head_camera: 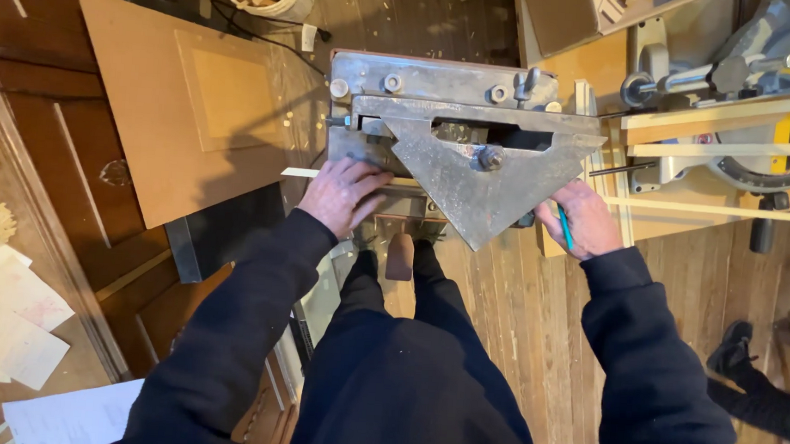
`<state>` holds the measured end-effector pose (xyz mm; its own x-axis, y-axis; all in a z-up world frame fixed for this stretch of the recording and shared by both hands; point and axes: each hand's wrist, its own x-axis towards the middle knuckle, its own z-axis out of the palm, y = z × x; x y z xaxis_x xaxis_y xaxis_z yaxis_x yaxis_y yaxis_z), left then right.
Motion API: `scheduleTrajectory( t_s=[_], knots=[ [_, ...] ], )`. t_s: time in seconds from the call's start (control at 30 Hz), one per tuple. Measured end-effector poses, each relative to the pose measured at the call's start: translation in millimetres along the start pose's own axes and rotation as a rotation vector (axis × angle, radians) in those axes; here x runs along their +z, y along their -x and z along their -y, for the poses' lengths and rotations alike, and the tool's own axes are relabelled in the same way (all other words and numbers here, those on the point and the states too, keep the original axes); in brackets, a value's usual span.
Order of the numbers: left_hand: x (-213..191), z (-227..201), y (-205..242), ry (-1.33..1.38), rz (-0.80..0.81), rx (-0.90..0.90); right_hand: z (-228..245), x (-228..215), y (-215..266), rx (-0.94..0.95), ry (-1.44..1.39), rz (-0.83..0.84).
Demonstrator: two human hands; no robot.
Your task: Measuring and marking wood molding strips for a picture frame.
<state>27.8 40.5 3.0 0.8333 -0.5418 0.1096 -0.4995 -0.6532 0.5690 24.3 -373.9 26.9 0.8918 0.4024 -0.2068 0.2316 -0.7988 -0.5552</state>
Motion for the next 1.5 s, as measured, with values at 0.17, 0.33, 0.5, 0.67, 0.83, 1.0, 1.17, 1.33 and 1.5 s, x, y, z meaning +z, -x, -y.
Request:
scheduleTrajectory(
  t_s=[0.17, 0.33, 0.5, 0.67, 0.83, 1.0, 1.17, 1.33, 1.5],
  knots=[
    [13, 8, 2, -0.060, -0.046, 0.045, 16, 17, 5, -0.031, 0.028, -0.078],
    [20, 12, 5, -0.129, -0.167, 0.123, 12, 55, 16, 0.368, -0.522, -0.246],
    [29, 12, 6, -0.264, -0.147, 0.131, -27, 80, 39, 0.153, 0.057, -0.286],
    [43, 18, 6, -0.260, -0.141, 0.124, 15, 43, 17, 0.105, 0.026, -0.235],
    [33, 11, 7, -0.282, -0.117, 0.100, 14, 49, 19, 0.071, 0.005, -0.222],
    [24, 6, 4, -0.268, -0.103, 0.089, 29, 41, 20, -0.010, 0.074, -0.194],
    [26, 10, 5, -0.259, -0.169, 0.121, 41, 43, 11, 0.065, 0.105, -0.229],
    [24, 13, 3, -0.264, -0.153, 0.110, 41, 44, 7, 0.084, 0.058, -0.246],
    [28, 9, 6, -0.222, -0.231, 0.118, 46, 42, 1, 0.057, 0.104, -0.321]
  ],
)
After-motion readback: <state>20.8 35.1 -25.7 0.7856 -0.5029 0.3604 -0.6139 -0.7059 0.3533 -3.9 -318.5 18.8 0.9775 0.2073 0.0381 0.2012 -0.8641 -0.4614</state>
